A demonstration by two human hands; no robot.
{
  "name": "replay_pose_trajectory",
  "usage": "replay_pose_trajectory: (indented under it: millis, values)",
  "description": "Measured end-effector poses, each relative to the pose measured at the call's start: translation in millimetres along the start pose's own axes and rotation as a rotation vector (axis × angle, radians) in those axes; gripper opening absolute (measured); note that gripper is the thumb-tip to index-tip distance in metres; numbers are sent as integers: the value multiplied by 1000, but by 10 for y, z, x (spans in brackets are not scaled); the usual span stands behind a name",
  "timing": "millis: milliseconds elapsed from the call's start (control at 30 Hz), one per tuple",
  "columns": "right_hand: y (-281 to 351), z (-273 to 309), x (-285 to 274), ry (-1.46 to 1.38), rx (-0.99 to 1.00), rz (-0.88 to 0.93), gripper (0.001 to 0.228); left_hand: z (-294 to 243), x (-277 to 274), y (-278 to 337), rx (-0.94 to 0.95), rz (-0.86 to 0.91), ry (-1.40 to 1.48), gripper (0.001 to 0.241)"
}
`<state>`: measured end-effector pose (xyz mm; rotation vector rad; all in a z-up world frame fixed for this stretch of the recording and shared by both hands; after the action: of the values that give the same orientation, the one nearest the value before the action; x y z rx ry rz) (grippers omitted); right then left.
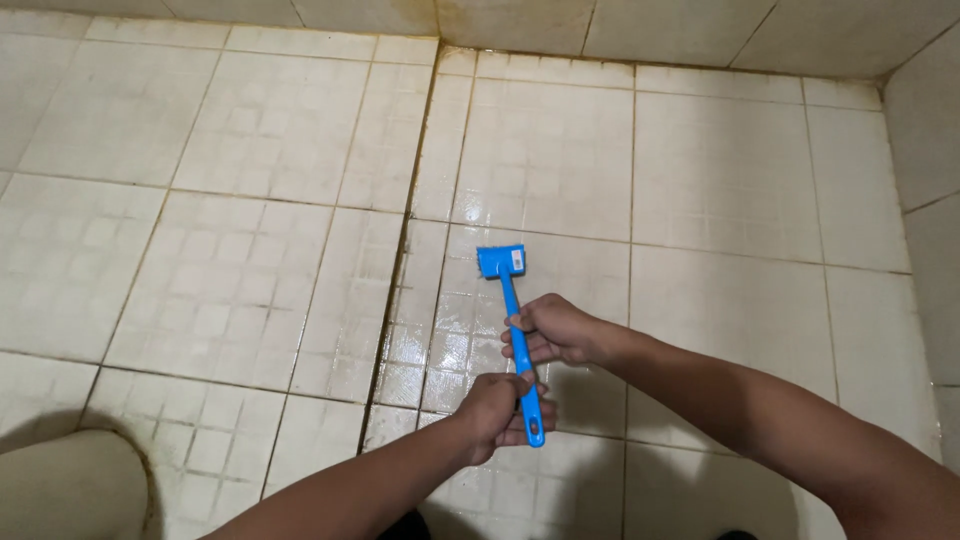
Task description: The person uses a blue scrub brush to clean the grout lines on a tiled bathroom floor. They scrub back and forth along the seams between the tiles, focusing on removing dirt and stains from the grout.
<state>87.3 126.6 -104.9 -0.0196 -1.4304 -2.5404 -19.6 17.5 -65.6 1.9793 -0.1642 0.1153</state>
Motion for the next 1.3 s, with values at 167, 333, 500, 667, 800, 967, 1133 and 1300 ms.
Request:
replay_pose_trajectory:
  millis: [167,333,500,667,800,967,1133,1300]
  values:
    - [-7,64,-20,-18,-22,59,31,-64,21,71,32,99,79,29]
    - [3,124,85,-11,3,72,32,-18,-87,-10,78,142,161,30]
    - [-116,203,222,-19,7,49,34,-184,-228,131,86,144,179,28]
    - [-508,556,271,-57,-85,48,35,-478,-470,-367,149,119,251,28]
    - [-691,986,252,-80,-152,-32,33,-951,-625,-567,194,115,247,30]
    - [-805,1205,300,-36,-170,-73,33,-1221,-745,-553,188,111,184,30]
    - [-758,1288,314,15,-145,-102,33,-1264,-798,-622,169,149,138,34]
    - [-741,1203,291,68,-85,-132,30,-1166,-767,-573,125,243,159,40]
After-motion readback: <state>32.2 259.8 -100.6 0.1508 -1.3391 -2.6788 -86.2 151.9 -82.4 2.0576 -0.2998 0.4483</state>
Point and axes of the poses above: each hand's wrist, its own y-axis away from the middle knuckle, its own x-axis out of the palm, z = x × y, the point moved 7 cm from there along -y, towards the middle knuckle, and after that the axes turned 10 degrees about -z, right-handed, at the moved point
